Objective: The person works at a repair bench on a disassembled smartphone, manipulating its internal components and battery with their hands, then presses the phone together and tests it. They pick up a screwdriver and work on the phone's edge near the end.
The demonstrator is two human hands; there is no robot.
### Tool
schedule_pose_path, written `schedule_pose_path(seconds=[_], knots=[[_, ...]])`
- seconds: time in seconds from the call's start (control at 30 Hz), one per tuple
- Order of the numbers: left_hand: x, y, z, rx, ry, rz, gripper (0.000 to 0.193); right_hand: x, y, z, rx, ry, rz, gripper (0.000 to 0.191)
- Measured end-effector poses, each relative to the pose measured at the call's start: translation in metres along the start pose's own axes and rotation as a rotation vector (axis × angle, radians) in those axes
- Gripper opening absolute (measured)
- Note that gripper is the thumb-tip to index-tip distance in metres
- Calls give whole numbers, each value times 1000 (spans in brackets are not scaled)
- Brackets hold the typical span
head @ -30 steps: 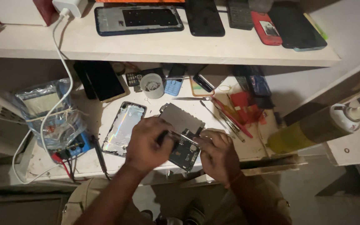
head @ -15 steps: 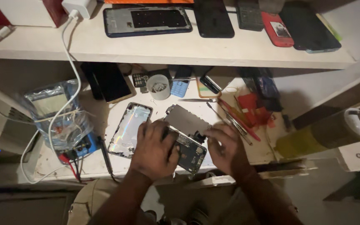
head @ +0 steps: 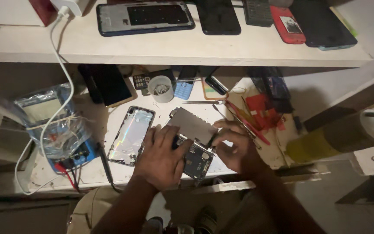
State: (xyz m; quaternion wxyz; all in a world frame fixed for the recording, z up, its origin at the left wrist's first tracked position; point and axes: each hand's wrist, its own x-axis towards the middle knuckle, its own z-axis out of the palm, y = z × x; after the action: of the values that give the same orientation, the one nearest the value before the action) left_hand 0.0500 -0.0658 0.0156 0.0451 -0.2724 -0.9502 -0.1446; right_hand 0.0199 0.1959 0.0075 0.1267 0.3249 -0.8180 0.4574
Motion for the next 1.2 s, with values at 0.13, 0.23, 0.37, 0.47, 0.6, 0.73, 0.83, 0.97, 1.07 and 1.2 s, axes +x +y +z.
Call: schedule_pose_path(seconds=[0.13, 0.23, 0.37, 0.47, 0.6, 0.73, 0.83, 0.97, 1.07, 1.2], knots=[[2, 1, -2, -9, -51, -10, 64, -9, 4, -9, -63, 34, -129, 33], [3, 1, -5, 10, -109, -16, 66, -12, 5, -11, -109, 38, -157, 34], [2, 3, -7, -5, -106, -26, 65, -16, 1, -13, -123, 55, -202, 35], [2, 3, -6, 25, -128, -28, 65, -17, -1, -12, -140, 56, -215, 39], [-1, 0, -3, 12, -40, -8, 61, -18, -4, -11, -133, 62, -158, 37], [-1, -3, 5, 11, 7, 3, 64, -16, -7, -9, -95, 95, -173, 30], [-5, -3, 9, -13, 77, 1, 60, -10, -9, -5, -137, 85, -58, 27], [-6, -5, 11, -26, 93, 14, 58, 6, -10, 2, -152, 44, 198, 27], [-5, -5, 10, -36, 140, 35, 58, 18, -8, 5, -226, 91, 61, 32], [-5, -3, 10, -55, 187, 49, 56, 27, -1, 6, -441, 16, 96, 44]])
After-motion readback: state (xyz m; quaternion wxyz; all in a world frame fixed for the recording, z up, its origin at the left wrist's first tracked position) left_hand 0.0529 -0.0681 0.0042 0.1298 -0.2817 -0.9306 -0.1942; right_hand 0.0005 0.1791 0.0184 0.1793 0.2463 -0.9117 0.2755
